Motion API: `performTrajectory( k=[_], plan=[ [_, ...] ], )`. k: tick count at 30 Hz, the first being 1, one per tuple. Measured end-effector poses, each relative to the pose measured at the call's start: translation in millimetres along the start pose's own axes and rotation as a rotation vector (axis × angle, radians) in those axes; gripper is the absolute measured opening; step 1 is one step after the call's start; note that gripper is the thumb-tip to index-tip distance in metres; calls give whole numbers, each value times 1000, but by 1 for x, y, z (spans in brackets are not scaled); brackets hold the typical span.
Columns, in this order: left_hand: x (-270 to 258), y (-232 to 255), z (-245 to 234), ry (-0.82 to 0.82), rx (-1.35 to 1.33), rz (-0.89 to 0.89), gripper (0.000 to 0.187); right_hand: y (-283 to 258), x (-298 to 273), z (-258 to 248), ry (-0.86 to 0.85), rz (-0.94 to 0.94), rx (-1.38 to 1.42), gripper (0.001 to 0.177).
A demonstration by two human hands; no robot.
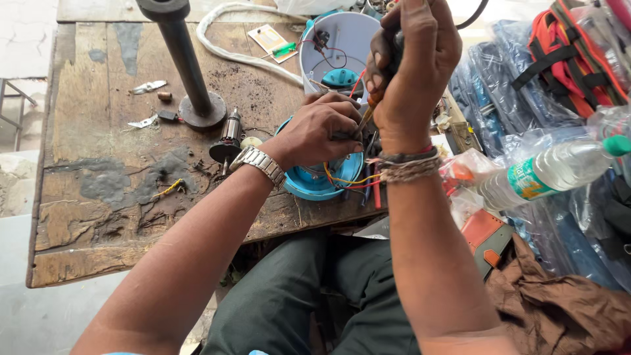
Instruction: The person repairs an electrical motor by using a screwdriver to tighten components, handling wires, and applying oil from a small bottle to the central shaft.
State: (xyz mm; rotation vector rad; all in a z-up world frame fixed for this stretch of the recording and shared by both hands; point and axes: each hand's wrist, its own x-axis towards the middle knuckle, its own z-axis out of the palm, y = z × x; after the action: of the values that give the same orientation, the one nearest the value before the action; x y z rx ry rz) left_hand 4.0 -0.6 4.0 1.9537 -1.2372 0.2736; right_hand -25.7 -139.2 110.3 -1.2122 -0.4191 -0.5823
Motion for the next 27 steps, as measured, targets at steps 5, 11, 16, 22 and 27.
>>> performTrajectory(
  k=[5, 11, 16, 22, 27],
  plan=[
    [1, -2, -1, -28, 14, -46, 21, -7, 18, -28, -332, 133, 74, 34],
    [2, 2, -4, -43, 6, -27, 19, -5, 48, -31, -866, 311, 354, 33],
    [-2, -1, 1, -25, -24, -40, 22, 2, 9, -23, -387, 411, 503, 43],
    [1, 5, 0, 0, -19, 28, 23, 3, -5, 5, 177, -162, -138, 41],
    [1, 0, -2, -22, -3, -39, 20, -2, 10, -13, -177, 84, -91, 35]
  ],
)
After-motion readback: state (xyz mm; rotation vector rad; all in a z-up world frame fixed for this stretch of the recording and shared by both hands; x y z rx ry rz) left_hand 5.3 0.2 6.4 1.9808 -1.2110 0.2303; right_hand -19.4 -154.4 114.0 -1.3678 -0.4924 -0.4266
